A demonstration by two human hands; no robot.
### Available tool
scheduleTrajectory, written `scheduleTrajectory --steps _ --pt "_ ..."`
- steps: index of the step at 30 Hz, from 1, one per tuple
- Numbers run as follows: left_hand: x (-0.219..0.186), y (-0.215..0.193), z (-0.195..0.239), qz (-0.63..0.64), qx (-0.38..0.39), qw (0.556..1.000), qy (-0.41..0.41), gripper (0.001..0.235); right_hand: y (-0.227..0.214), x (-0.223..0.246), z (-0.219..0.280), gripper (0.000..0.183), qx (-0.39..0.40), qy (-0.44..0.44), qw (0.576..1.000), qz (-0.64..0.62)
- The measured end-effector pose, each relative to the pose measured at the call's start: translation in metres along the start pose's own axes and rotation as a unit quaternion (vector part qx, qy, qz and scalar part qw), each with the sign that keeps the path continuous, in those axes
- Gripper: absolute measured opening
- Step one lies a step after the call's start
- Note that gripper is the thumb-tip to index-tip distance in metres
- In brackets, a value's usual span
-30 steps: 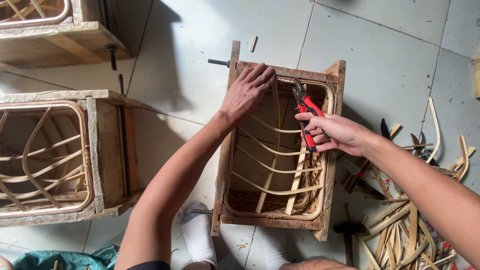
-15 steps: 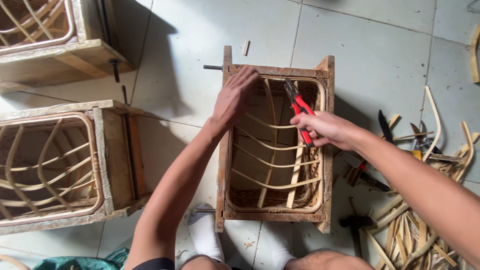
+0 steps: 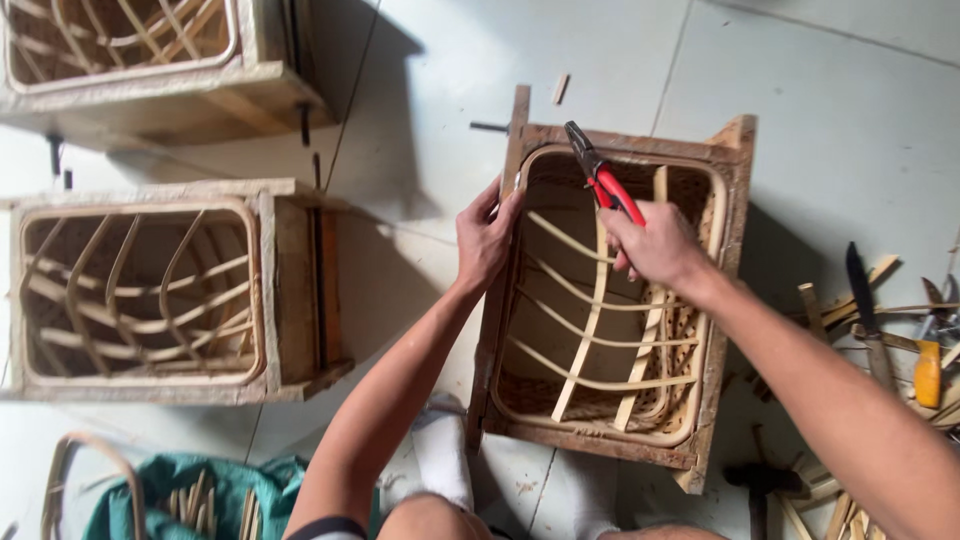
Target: The person sits on the floor and assembles a rectangular basket using a wooden mold. They insert curved bamboo strips into the mold, secure them with a hammer and pliers, apply glue along the edges, and trim excess material with a knife.
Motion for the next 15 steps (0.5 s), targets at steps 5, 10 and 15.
scheduleTrajectory --steps 5,10,15 --pt "0.007 -0.019 0.002 -0.003 0.025 0.999 -0.044 0.053 -0.015 -0.009 0.023 0.036 -0.037 -0.016 0.997 -0.072" --pt "0.008 -0.082 0.085 0.039 0.149 0.952 -0.266 0.061 -0.042 -0.088 0.159 0.031 -0.274 -0.129 0.952 -0.044" --pt "0.016 -0.111 0.189 0.079 0.196 0.924 -0.319 0.068 0.015 -0.194 0.294 0.028 -0.32 -0.014 0.912 0.256"
Point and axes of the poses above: each hand's wrist, its own z-axis away from the middle knuckle, its own y-axis out of the palm, x = y × z, the point moved 1 cm from there along -z, towards the middle knuckle, and after that the axes turned 9 degrees about -y, right-handed, at the moved point
